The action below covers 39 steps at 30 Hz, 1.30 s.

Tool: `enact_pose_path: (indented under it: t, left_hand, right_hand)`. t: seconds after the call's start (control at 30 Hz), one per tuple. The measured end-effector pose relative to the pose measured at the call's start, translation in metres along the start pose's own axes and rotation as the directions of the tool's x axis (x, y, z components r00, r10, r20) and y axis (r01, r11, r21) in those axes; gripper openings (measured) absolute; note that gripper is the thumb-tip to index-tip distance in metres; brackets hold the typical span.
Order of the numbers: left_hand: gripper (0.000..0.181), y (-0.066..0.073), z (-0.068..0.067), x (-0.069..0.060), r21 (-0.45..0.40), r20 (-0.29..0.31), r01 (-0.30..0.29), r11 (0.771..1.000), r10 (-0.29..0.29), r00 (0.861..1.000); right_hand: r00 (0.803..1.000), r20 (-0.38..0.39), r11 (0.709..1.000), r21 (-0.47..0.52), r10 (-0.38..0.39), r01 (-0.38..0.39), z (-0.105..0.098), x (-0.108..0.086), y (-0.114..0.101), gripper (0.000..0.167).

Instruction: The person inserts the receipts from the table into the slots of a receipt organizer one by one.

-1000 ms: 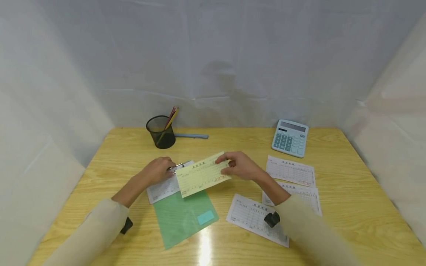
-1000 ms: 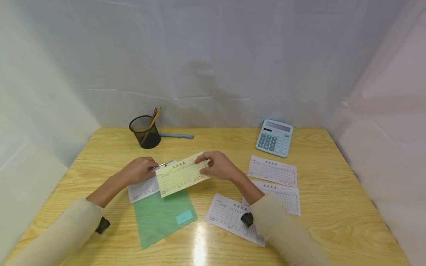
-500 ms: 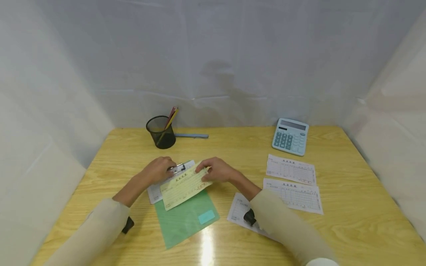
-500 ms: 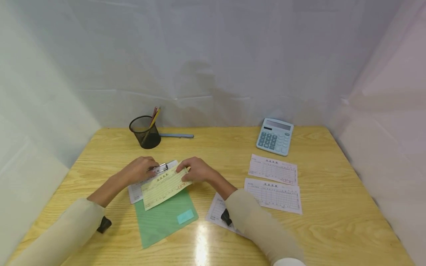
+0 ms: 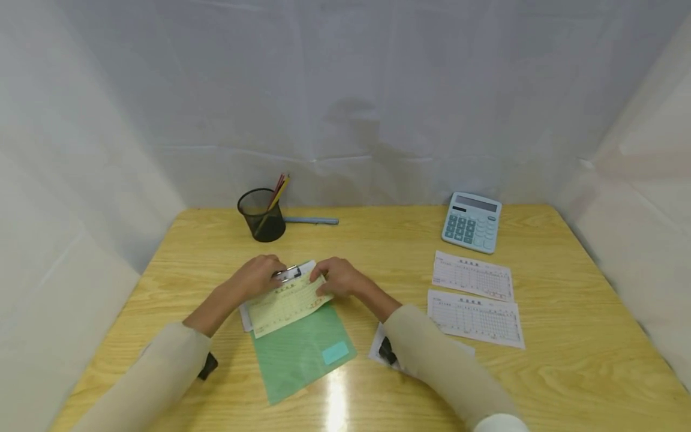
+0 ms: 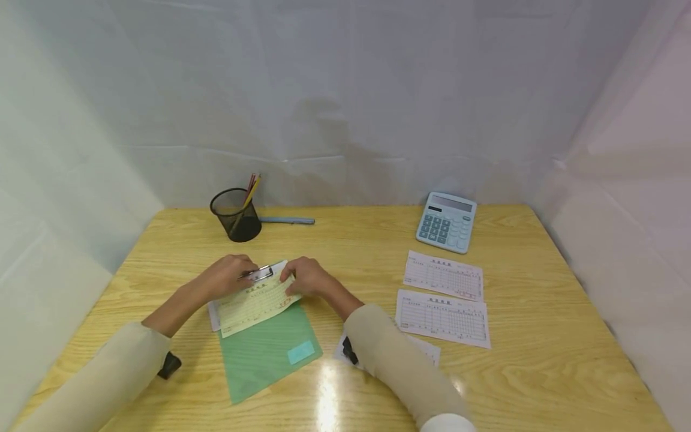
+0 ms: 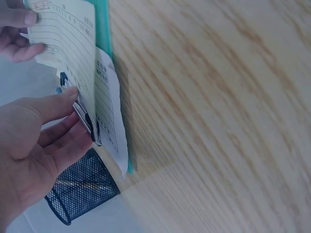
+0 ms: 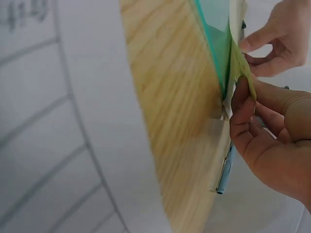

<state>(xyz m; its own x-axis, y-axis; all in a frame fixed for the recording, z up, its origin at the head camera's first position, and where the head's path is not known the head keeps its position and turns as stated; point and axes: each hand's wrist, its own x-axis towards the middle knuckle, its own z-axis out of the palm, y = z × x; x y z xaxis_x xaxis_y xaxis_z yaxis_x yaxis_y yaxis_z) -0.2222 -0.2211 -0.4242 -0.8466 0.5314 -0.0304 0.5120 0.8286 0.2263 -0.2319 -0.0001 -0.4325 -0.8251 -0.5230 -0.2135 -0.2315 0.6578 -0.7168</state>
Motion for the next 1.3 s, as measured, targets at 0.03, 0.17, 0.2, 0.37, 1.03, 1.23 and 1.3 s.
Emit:
enact_pose_path:
  t: [0.03,0.17,0.2,0.37,1.03,1.23,1.3]
  left_hand:
    - [0.007,0.0,0.0,0.0,-0.003,-0.001,-0.002,1.0,0.002,1.0]
    - [0.004,0.001,0.0,0.0,-0.006,-0.007,-0.02,1.0,0.02,1.0]
    - [0.003,0.001,0.0,0.0,-0.008,-0.008,-0.025,1.0,0.024,1.0]
    - [0.004,0.003,0.0,0.0,0.028,-0.009,-0.072,0.997,0.072,0.997]
    - [0.009,0.003,0.001,-0.004,0.072,-0.007,-0.106,0.992,0.107,0.994]
    - [0.009,0.002,0.0,-0.003,0.065,0.01,-0.102,0.993,0.101,0.995]
    - [0.009,0.002,0.0,-0.003,0.064,0.013,-0.098,0.993,0.097,0.995]
  right_hand:
    - [1.0,-0.005,1.0,-0.009,0.001,-0.001,0.001,0.001,-0.001,0.019]
    - [1.0,-0.027,0.999,-0.03,0.013,-0.014,0.005,0.003,-0.003,0.019]
    - [0.999,-0.029,0.999,-0.034,0.02,-0.021,0.006,0.004,-0.004,0.019]
    - [0.999,-0.031,0.993,-0.109,0.041,-0.044,0.008,0.005,-0.007,0.021]
    - [0.989,-0.026,0.972,-0.183,0.147,-0.15,0.007,0.011,-0.02,0.023]
    - [0.989,0.001,0.967,-0.21,0.151,-0.148,0.005,0.011,-0.023,0.021]
    - [0.988,0.007,0.966,-0.212,0.153,-0.148,0.005,0.011,-0.023,0.02]
